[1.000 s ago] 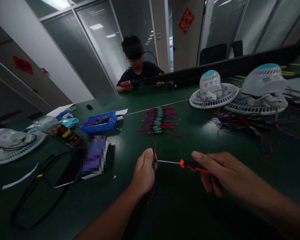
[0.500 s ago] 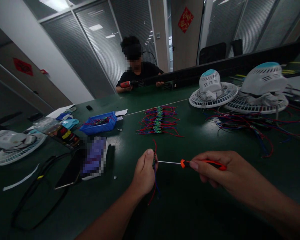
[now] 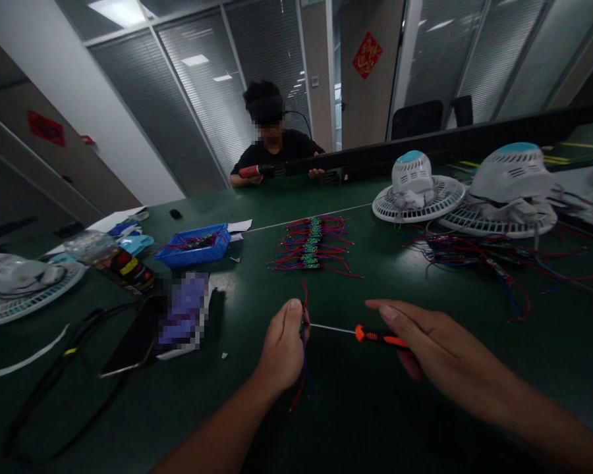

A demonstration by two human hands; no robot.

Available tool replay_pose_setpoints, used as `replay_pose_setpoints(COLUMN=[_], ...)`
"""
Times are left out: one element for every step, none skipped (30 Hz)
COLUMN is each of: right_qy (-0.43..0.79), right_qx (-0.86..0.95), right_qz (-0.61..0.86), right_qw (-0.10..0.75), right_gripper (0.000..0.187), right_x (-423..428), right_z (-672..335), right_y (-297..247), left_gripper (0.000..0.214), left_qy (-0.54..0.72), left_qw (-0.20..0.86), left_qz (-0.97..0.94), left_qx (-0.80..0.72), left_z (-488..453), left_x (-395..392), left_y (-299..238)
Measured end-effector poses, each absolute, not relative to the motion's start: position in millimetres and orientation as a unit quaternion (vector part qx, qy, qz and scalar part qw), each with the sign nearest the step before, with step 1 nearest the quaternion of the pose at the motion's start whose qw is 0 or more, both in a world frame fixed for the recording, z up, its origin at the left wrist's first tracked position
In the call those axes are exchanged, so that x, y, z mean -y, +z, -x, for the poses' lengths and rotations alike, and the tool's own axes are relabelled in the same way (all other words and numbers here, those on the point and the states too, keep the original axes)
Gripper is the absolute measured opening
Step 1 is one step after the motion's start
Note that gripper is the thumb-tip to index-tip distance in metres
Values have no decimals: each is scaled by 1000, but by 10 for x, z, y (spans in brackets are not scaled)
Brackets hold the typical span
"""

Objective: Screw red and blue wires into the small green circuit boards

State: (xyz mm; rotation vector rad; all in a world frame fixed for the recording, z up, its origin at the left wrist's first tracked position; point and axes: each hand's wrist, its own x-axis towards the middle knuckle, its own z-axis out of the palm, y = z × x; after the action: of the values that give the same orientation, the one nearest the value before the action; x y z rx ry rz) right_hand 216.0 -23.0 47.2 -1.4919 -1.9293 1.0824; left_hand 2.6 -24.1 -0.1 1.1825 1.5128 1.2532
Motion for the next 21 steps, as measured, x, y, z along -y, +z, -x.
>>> replay_pose_setpoints(right_qy=[396,399,403,409,415,419,422,424,427,430,436,444,453,463,472,482,490,497,503,508,512], right_qx=[697,689,682,676,671,667,663,658,651,644,637,629,620,612,603,594,585,577,569,562,554], right_qz=[550,556,561,564,564,564,565,567,570,573,575,576,575,573,571,569,567,564,562,560,560], right_qw=[235,238,239,241,243,247,252,257,262,267,271,277,283,288,295,302,311,319,328,336,342], right_gripper=[53,52,51,51,50,50,50,50,51,51,51,51,50,50,50,51,52,53,54,54,53], right_x=[226,221,216,211,206,202,199,197,195,195,196,198,200,204,207,210,212,214,216,218,221], right_z=[-2160,-2157,-2153,-2149,-2145,-2141,-2138,-2134,-2131,-2127,-2122,-2117,-2112,-2107,-2103,-2099,-2096,-2093,-2091,-2088,-2085], right_y=[474,478,482,485,486,486,484,482,482,484,488,494,502,510,516,520,522,522,520,519,518], left_gripper=[48,48,48,48,49,49,49,49,49,49,49,50,50,50,50,51,51,52,52,53,53], left_qy=[498,497,495,492,488,487,487,490,493,496,497,498,498,496,495,492,490,487,485,482,479], left_qw=[408,405,400,394,390,388,389,391,394,398,400,399,396,392,388,386,387,387,388,387,385], left_qz=[-475,-481,-489,-496,-501,-500,-496,-489,-482,-478,-476,-477,-481,-485,-489,-492,-493,-494,-495,-495,-497], left_qx=[-600,-598,-597,-597,-599,-602,-605,-607,-607,-606,-605,-604,-604,-604,-604,-605,-606,-607,-609,-611,-612], left_z=[-26,-26,-27,-27,-28,-28,-29,-29,-30,-30,-30,-29,-29,-27,-26,-25,-24,-24,-26,-28,-32], left_x=[241,241,241,242,243,244,244,244,244,244,243,243,243,244,244,245,246,247,249,250,252], left_y=[-5,-5,-2,3,10,19,26,32,36,37,36,34,32,30,29,30,34,41,50,62,75])
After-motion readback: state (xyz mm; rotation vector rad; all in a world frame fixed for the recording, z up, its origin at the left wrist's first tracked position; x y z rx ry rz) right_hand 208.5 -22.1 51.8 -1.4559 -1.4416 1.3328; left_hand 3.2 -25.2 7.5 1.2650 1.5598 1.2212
